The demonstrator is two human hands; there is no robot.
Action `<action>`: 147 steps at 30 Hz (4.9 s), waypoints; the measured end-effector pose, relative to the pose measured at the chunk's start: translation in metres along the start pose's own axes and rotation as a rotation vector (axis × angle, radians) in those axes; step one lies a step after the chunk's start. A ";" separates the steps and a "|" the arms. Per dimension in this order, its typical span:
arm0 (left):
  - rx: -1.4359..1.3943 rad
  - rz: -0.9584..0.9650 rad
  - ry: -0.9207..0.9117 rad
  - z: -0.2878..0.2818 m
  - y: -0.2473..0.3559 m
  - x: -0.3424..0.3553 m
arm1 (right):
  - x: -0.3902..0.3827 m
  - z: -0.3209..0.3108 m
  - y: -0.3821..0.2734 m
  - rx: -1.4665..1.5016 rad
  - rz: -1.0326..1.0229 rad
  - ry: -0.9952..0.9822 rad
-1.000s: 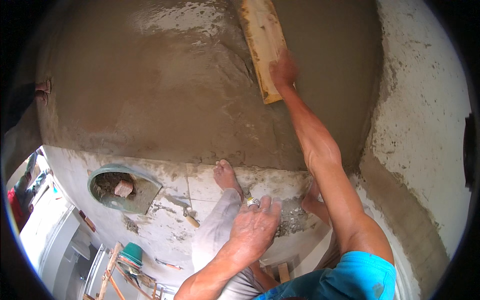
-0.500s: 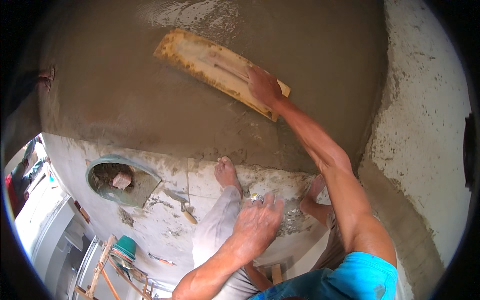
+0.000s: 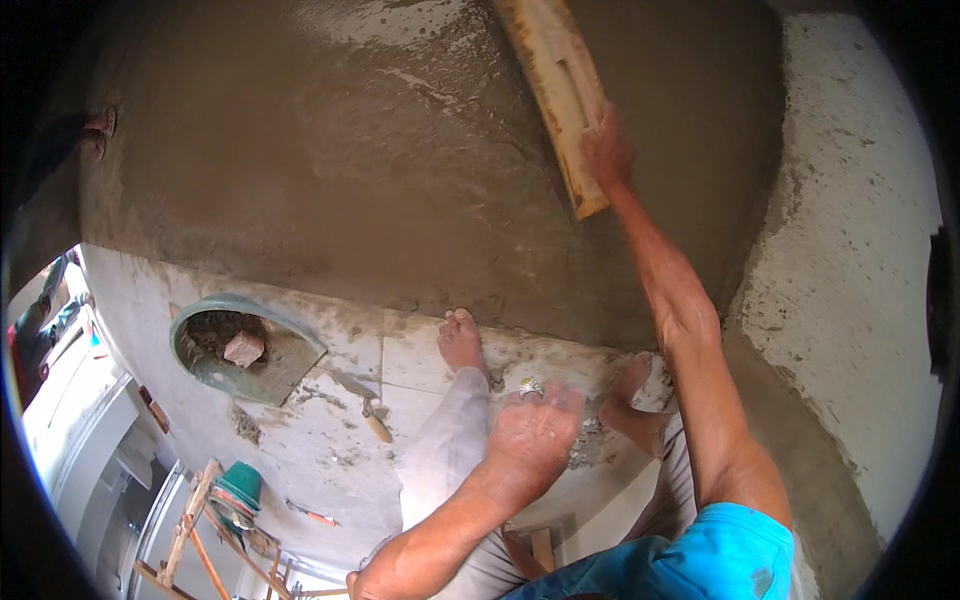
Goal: The person plasters a floor by scooping wet cement from a bucket with a trowel, spreading it onto the surface, and then smoothing it out using a long wooden float.
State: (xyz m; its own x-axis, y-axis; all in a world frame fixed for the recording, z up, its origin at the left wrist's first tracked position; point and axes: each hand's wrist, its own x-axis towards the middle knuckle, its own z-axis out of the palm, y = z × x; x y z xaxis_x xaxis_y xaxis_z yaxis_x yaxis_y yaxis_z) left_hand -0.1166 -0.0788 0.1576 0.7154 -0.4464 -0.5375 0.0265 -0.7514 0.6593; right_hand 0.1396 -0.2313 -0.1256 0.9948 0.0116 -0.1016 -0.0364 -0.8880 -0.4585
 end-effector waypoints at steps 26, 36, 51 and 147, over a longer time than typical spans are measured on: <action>-0.016 -0.004 -0.032 0.004 -0.002 0.004 | -0.037 0.011 -0.054 0.010 -0.483 -0.412; -0.273 -0.161 0.174 0.014 -0.017 0.001 | -0.133 -0.109 -0.039 0.160 -0.239 -0.388; -0.613 -0.601 0.587 0.005 -0.109 -0.198 | -0.173 -0.303 -0.059 0.457 0.424 -0.305; -0.540 -0.285 0.484 -0.139 -0.211 -0.270 | -0.272 -0.137 -0.251 0.530 0.522 -0.185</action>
State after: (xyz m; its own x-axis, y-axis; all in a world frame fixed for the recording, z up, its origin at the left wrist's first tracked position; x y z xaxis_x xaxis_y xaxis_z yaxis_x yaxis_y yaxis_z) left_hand -0.2178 0.2676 0.2371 0.8516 0.0837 -0.5174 0.5028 -0.4092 0.7614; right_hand -0.1084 -0.0749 0.1377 0.8055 -0.2305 -0.5459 -0.5845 -0.4608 -0.6679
